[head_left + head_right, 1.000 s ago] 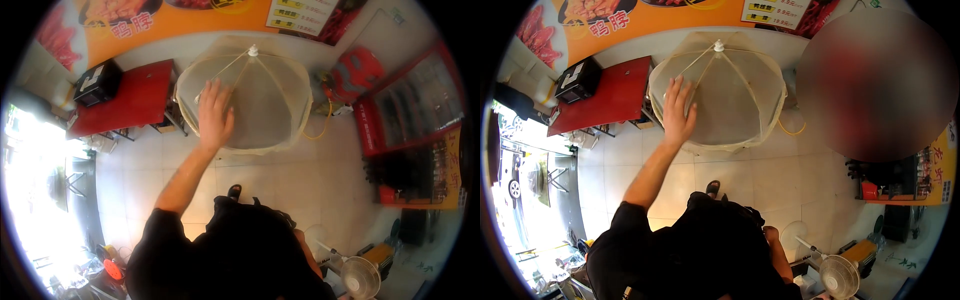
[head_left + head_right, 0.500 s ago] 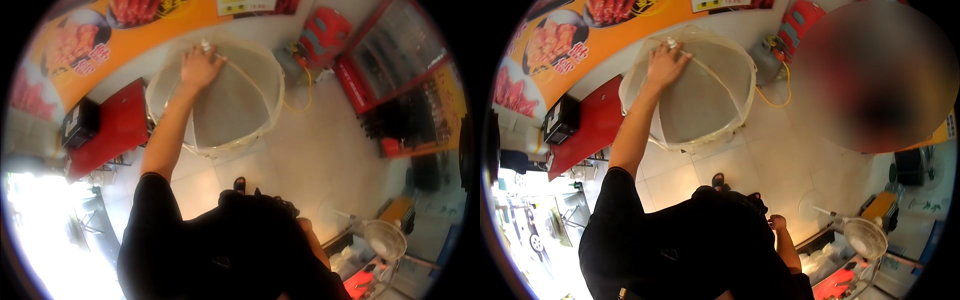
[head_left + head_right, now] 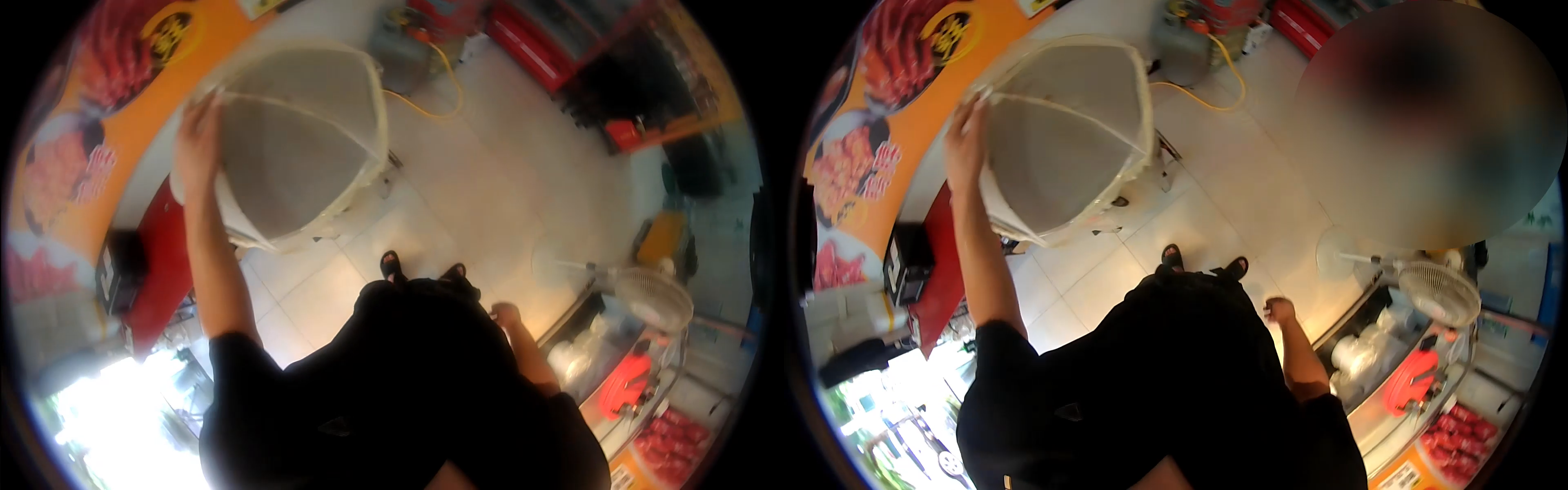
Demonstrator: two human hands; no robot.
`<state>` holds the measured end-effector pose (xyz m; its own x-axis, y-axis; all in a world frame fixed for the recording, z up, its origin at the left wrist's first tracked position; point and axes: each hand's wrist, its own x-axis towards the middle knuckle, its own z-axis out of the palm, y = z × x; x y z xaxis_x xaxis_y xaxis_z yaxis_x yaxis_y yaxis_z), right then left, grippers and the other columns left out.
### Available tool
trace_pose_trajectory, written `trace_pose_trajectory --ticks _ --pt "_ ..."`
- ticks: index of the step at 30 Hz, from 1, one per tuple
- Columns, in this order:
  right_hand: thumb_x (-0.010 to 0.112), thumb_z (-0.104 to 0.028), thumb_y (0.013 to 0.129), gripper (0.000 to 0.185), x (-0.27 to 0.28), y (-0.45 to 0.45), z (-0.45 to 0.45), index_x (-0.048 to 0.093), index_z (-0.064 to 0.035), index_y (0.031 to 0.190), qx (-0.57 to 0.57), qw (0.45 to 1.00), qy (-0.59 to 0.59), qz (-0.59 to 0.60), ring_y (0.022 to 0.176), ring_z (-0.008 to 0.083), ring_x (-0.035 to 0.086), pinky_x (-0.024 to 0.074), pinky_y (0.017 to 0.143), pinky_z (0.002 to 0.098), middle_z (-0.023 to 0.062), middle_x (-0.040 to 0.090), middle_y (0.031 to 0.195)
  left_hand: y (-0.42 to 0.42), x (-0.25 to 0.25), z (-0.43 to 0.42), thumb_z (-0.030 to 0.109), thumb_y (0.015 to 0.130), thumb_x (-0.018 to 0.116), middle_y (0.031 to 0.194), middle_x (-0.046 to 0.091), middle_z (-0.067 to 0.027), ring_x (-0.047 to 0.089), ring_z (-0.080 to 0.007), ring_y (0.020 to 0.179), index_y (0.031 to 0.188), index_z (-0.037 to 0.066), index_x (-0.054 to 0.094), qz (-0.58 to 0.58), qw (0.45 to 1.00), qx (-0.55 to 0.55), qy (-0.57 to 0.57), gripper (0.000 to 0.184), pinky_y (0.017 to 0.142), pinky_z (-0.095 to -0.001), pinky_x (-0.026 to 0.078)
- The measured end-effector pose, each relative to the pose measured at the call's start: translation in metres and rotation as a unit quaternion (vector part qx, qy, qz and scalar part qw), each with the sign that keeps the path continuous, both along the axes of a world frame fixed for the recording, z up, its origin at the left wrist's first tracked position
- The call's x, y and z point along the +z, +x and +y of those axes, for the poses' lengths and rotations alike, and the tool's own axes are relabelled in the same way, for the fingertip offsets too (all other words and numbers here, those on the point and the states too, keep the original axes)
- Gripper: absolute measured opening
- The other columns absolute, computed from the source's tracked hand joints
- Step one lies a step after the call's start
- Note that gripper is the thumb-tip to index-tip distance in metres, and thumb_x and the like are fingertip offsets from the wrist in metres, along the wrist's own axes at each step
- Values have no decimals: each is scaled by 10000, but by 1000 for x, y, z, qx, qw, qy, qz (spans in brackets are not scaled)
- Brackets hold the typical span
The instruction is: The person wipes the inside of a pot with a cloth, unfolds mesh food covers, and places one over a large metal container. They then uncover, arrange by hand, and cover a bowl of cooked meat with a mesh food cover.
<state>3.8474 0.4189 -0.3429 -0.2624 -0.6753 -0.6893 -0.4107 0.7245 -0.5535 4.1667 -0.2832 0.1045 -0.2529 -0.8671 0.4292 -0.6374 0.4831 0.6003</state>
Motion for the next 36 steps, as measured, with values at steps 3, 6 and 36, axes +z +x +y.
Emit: trace_pose_trajectory --ticks 3,6,36 --pt "643 -1 795 83 -8 -11 -1 611 -38 862 -141 986 -63 -56 647 170 695 553 536 328 106 719 906 -10 12 64 231 1014 568 1401 587 -121 513 -230 1328 1237 75 700 135 990 3 -40 303 1075 -337 409" --pt "604 -245 912 299 57 -11 -38 654 10 1059 -462 870 26 -169 618 200 656 530 520 323 117 699 863 -52 10 138 113 1019 532 1282 631 -202 615 -278 1148 1188 -66 653 130 966 -62 -214 274 1011 -385 468" --pt "530 -288 968 321 -6 -75 121 699 -26 893 -770 629 23 -108 657 206 698 581 556 356 83 730 835 -491 -411 273 251 978 582 807 691 -114 658 -253 755 942 -12 689 -540 545 -474 433 286 717 -367 520"
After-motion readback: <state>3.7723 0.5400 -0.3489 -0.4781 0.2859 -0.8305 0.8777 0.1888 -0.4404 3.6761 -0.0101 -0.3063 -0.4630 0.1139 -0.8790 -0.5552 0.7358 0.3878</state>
